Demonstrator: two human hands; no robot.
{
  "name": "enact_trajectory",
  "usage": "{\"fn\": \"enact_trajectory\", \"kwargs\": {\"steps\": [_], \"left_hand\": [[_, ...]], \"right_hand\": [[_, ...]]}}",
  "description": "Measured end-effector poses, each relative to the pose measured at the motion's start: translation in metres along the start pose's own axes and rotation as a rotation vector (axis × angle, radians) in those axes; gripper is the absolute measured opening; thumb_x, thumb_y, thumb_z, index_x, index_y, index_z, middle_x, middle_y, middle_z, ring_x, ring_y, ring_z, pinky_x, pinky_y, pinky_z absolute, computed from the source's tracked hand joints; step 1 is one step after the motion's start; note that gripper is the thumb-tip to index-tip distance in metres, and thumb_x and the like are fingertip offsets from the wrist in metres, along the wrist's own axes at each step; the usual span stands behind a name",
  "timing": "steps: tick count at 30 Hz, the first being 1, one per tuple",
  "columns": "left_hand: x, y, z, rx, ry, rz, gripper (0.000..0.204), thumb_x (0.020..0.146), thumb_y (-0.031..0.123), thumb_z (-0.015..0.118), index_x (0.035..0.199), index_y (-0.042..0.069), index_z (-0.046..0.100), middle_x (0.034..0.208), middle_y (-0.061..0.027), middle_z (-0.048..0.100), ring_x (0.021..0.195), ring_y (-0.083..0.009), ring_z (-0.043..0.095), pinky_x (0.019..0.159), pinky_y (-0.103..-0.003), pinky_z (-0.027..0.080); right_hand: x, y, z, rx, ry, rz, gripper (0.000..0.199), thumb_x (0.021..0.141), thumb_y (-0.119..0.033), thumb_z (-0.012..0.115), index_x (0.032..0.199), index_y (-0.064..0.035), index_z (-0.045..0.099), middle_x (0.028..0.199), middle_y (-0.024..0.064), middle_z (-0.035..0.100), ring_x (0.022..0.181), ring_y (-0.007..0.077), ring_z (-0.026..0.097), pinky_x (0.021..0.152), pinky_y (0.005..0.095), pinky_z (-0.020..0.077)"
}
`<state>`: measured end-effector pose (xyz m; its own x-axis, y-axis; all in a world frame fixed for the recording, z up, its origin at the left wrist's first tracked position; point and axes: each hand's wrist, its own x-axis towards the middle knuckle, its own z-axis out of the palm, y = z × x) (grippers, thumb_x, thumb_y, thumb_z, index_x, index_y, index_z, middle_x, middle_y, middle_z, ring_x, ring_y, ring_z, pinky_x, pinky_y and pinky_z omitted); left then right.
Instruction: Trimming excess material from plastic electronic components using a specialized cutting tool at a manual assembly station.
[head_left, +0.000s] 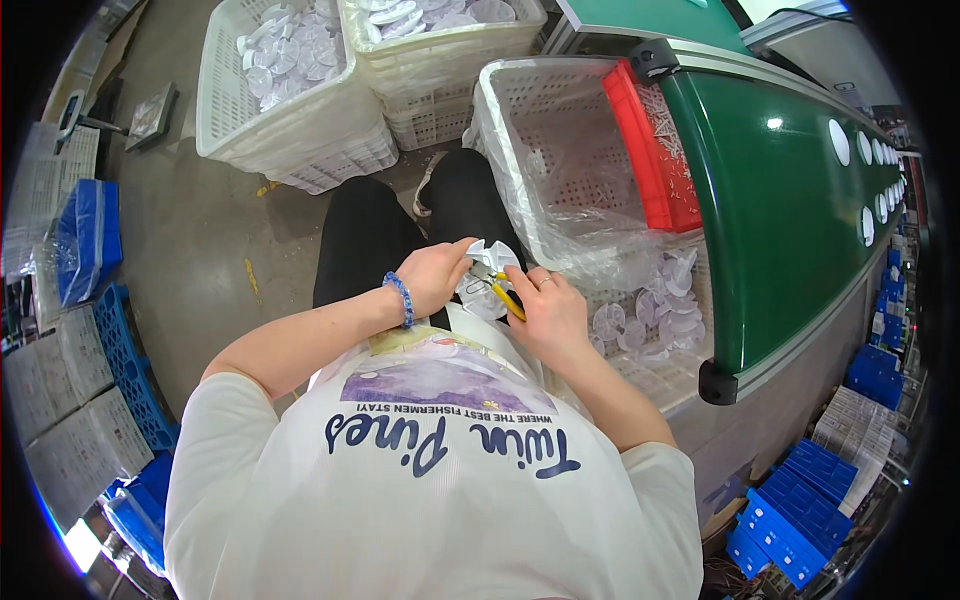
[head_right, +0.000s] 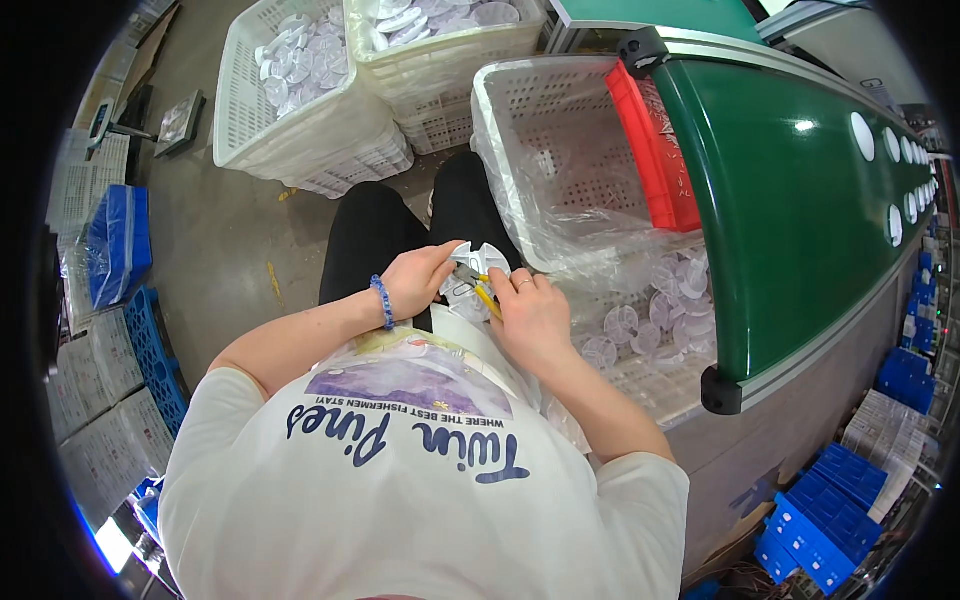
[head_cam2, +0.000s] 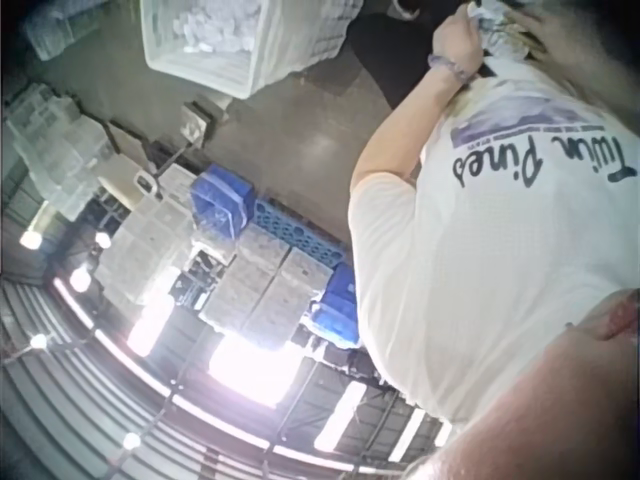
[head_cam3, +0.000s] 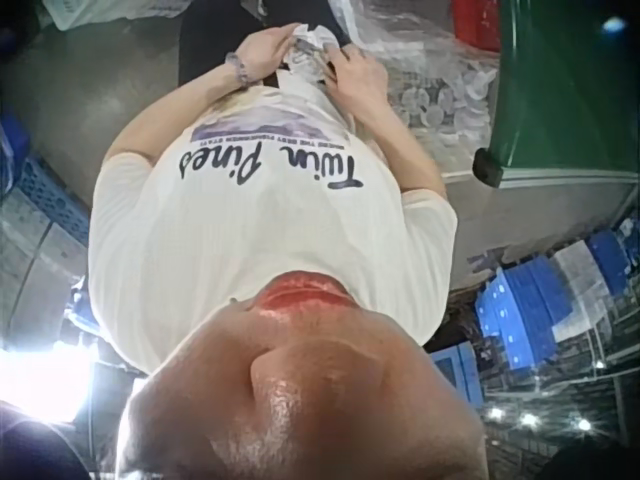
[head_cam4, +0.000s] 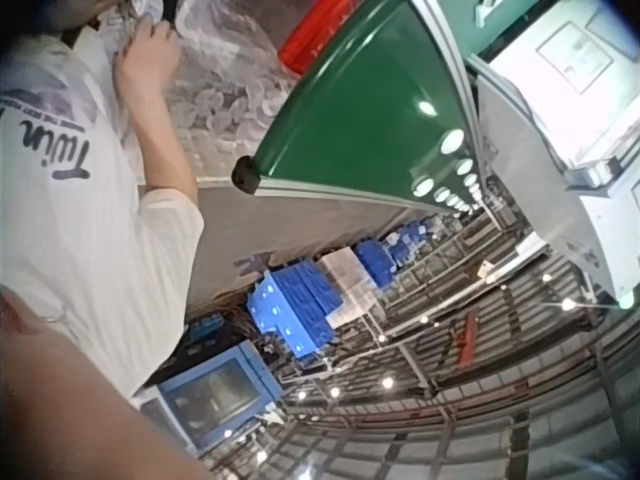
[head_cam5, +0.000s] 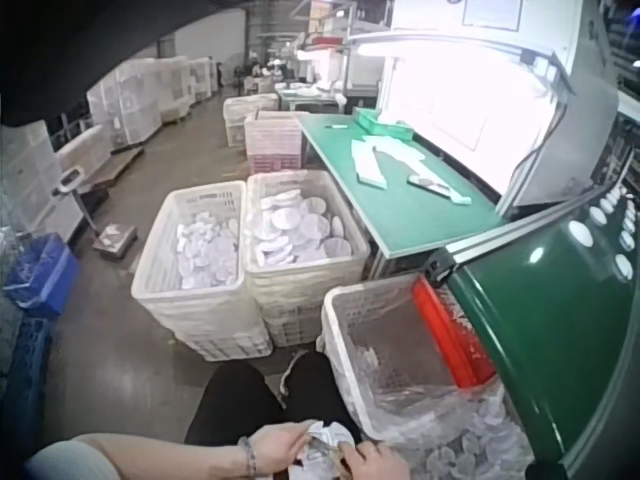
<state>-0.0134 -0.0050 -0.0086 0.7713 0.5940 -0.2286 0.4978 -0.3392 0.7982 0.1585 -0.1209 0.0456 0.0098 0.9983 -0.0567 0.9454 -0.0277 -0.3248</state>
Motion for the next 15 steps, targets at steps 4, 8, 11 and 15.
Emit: {"fn": "enact_trajectory", "kwargs": {"steps": [4, 8, 11, 15], "left_hand": [[0.003, -0.009, 0.004, 0.049, 0.021, -0.045, 0.032, 0.093, 0.017, 0.042, 0.12, 0.004, 0.051, 0.083, -0.0158, 0.062, 0.064, -0.0239, 0.063, 0.061, -0.034, 0.052], [0.003, -0.015, 0.002, -0.07, -0.023, -0.208, 0.03, 0.094, 0.018, 0.041, 0.112, 0.001, 0.057, 0.081, -0.016, 0.063, 0.058, -0.0217, 0.063, 0.059, -0.031, 0.051], [0.003, -0.029, -0.007, -0.197, -0.007, -0.268, 0.028, 0.093, 0.017, 0.041, 0.109, 0.0, 0.058, 0.079, -0.0146, 0.063, 0.06, -0.0204, 0.064, 0.056, -0.031, 0.052], [0.041, -0.083, -0.107, -0.276, 0.483, -0.089, 0.024, 0.088, 0.014, 0.047, 0.101, -0.001, 0.061, 0.088, -0.0108, 0.065, 0.075, -0.021, 0.064, 0.064, -0.031, 0.055]], "right_hand": [[0.006, 0.004, 0.007, 0.067, -0.062, 0.026, 0.043, 0.067, -0.016, 0.068, 0.108, -0.0125, 0.058, 0.083, 0.0064, 0.058, 0.075, 0.0255, 0.06, 0.062, 0.0374, 0.0489], [0.006, 0.004, 0.021, 0.169, -0.034, 0.035, 0.039, 0.07, -0.017, 0.068, 0.107, -0.0105, 0.06, 0.077, 0.0061, 0.057, 0.066, 0.0226, 0.058, 0.06, 0.0321, 0.0478], [0.001, 0.008, 0.016, 0.525, 0.003, 0.136, 0.043, 0.07, -0.012, 0.069, 0.112, -0.0104, 0.06, 0.077, 0.005, 0.056, 0.062, 0.0168, 0.055, 0.058, 0.0263, 0.045], [-0.022, 0.035, 0.01, 0.896, 0.338, 0.261, 0.047, 0.075, -0.005, 0.067, 0.12, -0.001, 0.054, 0.093, 0.0052, 0.058, 0.079, 0.0105, 0.055, 0.07, 0.0234, 0.0454]]}}
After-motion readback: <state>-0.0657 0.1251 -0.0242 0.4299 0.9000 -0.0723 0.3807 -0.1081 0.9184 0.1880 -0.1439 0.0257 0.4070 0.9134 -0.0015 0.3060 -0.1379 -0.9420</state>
